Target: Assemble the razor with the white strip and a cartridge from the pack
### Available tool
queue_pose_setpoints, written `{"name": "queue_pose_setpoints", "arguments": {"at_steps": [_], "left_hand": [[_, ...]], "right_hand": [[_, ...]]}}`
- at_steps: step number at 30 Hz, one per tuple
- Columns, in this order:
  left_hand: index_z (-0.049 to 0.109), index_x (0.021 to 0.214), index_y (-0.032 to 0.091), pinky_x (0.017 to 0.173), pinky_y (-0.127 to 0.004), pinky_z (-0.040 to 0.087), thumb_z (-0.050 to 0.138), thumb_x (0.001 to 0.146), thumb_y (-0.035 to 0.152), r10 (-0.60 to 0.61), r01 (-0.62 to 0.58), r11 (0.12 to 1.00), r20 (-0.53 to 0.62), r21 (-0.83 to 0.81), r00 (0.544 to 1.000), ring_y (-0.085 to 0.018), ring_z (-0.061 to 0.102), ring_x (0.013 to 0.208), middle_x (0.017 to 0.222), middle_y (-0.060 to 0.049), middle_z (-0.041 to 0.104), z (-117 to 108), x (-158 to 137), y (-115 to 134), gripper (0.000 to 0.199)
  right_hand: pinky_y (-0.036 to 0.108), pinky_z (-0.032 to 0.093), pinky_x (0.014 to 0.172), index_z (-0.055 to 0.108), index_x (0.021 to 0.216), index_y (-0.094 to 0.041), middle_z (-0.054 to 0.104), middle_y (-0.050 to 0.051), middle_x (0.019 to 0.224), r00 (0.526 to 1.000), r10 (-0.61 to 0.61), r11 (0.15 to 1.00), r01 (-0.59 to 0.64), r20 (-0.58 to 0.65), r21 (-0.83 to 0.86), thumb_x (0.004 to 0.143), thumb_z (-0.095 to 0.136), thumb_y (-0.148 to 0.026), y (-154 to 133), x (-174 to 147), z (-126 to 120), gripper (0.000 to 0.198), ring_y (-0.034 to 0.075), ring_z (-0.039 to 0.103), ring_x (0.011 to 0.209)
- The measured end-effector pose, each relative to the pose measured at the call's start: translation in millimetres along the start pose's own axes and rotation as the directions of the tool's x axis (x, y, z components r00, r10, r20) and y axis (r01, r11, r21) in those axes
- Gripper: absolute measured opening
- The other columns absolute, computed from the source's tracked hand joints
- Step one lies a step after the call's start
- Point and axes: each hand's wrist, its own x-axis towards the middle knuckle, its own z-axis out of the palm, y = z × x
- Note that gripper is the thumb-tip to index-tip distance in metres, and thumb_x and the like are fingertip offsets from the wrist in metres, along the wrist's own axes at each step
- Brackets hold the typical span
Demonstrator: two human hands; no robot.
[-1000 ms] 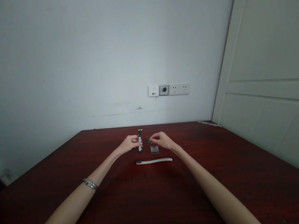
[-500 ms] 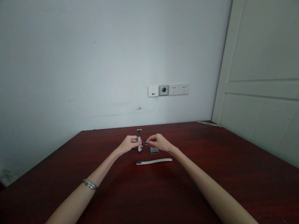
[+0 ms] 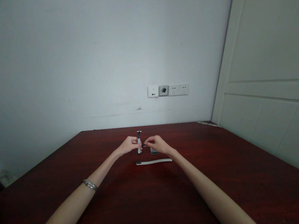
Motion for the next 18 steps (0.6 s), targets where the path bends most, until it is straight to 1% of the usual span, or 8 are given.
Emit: {"name": "queue_pose_setpoints", "arguments": {"at_steps": [3, 6, 8, 11, 14, 18], "left_hand": [[0.058, 0.071, 0.008, 0.058, -0.027, 0.050, 0.067, 0.066, 0.027, -0.001, 0.001, 1.000, -0.013, -0.016, 1.000, -0.017, 0.064, 0.057, 0.063, -0.008, 0.067, 0, -1, 3, 0.021], [0.057, 0.071, 0.008, 0.057, -0.028, 0.051, 0.066, 0.065, 0.024, -0.019, 0.018, 0.999, -0.033, -0.038, 0.999, -0.017, 0.064, 0.057, 0.063, -0.008, 0.067, 0, -3, 5, 0.020], [0.056, 0.071, 0.009, 0.057, -0.028, 0.051, 0.066, 0.065, 0.023, -0.029, 0.028, 0.999, -0.037, -0.043, 0.999, -0.017, 0.064, 0.056, 0.063, -0.008, 0.067, 0, -3, 6, 0.019], [0.055, 0.070, 0.009, 0.057, -0.028, 0.051, 0.065, 0.065, 0.022, -0.027, 0.026, 0.999, -0.026, -0.047, 0.999, -0.017, 0.064, 0.056, 0.063, -0.007, 0.066, 0, -4, 6, 0.018], [0.056, 0.070, 0.009, 0.057, -0.027, 0.051, 0.064, 0.066, 0.022, -0.023, 0.023, 0.999, -0.017, -0.042, 1.000, -0.016, 0.064, 0.056, 0.063, -0.008, 0.067, 1, -4, 7, 0.017], [0.056, 0.069, 0.009, 0.056, -0.026, 0.050, 0.063, 0.066, 0.022, -0.013, 0.013, 1.000, -0.019, -0.013, 1.000, -0.016, 0.064, 0.055, 0.062, -0.007, 0.066, 2, -5, 8, 0.015]], "right_hand": [[0.029, 0.048, 0.072, 0.069, 0.090, -0.014, 0.069, 0.007, 0.087, 1.000, 0.025, 0.999, -0.024, -0.019, 0.048, 0.076, 0.057, -0.036, 1, -1, -1, 0.028, 0.018, 0.063, 0.078], [0.030, 0.048, 0.075, 0.068, 0.095, -0.014, 0.068, 0.008, 0.095, 0.998, 0.040, 0.995, -0.035, -0.055, 0.091, 0.073, 0.061, -0.036, 5, -5, -3, 0.032, 0.019, 0.063, 0.083], [0.032, 0.048, 0.079, 0.067, 0.098, -0.014, 0.068, 0.008, 0.095, 0.997, 0.034, 0.994, -0.027, -0.065, 0.109, 0.072, 0.062, -0.036, 10, -8, -5, 0.034, 0.020, 0.062, 0.086], [0.034, 0.048, 0.080, 0.066, 0.101, -0.014, 0.069, 0.008, 0.089, 0.997, 0.040, 0.990, -0.030, -0.067, 0.138, 0.072, 0.062, -0.036, 15, -12, -6, 0.037, 0.019, 0.063, 0.084], [0.034, 0.049, 0.078, 0.067, 0.099, -0.014, 0.069, 0.008, 0.090, 0.996, 0.040, 0.992, -0.029, -0.082, 0.125, 0.072, 0.062, -0.035, 13, -13, -4, 0.035, 0.020, 0.063, 0.084], [0.033, 0.048, 0.077, 0.068, 0.096, -0.014, 0.069, 0.008, 0.093, 0.994, 0.017, 0.998, -0.010, -0.111, 0.057, 0.072, 0.063, -0.034, 5, -13, 0, 0.032, 0.020, 0.063, 0.083]]}}
